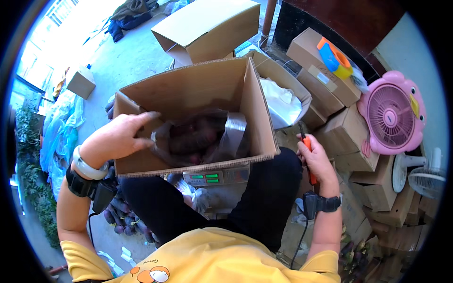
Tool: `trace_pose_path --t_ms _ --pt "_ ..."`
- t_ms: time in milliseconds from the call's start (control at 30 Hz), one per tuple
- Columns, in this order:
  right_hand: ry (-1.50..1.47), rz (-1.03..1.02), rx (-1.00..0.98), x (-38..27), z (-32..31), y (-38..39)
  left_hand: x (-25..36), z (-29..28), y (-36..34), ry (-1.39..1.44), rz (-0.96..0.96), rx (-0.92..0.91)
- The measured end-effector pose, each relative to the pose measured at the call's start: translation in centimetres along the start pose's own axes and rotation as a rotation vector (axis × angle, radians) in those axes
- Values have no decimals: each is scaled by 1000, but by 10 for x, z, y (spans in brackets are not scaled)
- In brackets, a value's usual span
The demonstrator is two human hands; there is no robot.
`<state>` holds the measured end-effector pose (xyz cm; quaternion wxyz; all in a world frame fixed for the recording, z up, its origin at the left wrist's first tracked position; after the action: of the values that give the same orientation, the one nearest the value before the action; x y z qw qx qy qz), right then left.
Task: The person picks up individual beets from a pile on the floor, trims the roots and tops using shears, and places the trimmed beets into a plastic bag within a cardboard box on a digital scale.
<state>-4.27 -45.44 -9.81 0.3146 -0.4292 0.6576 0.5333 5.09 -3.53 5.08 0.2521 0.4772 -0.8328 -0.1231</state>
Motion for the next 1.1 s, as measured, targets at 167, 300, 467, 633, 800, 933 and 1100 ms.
trace_pose_path --t_ms 167,300,467,633,800,933,1100 --pt "-101 169 -310 132 11 -90 -13 25 -50 -162 -49 -424" --pt "261 324 -419 207 23 -127 -35 57 -72 -307 -85 -663" --pt "293 479 -492 257 22 -134 -39 59 -96 -63 -226 -635" --pt "615 527 -514 259 20 -150 -48 64 -109 732 -326 -324" --pt "788 387 -353 307 31 -186 -43 59 -97 907 -516 -217" --pt "779 356 -134 337 47 -191 -33 56 -85 609 -643 -346" --pt "704 361 -166 328 41 -183 -15 51 -81 293 -674 -682"
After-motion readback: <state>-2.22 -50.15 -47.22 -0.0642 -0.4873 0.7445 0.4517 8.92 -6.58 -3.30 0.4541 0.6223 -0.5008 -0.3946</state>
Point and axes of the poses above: each hand's wrist, its own y-axis away from the middle knuckle, its own z-axis out of the palm, x = y × z, the point moved 5 cm from there along -y, towards the middle knuckle, and after that the axes turned 6 degrees about -x, right-handed, at the moved point
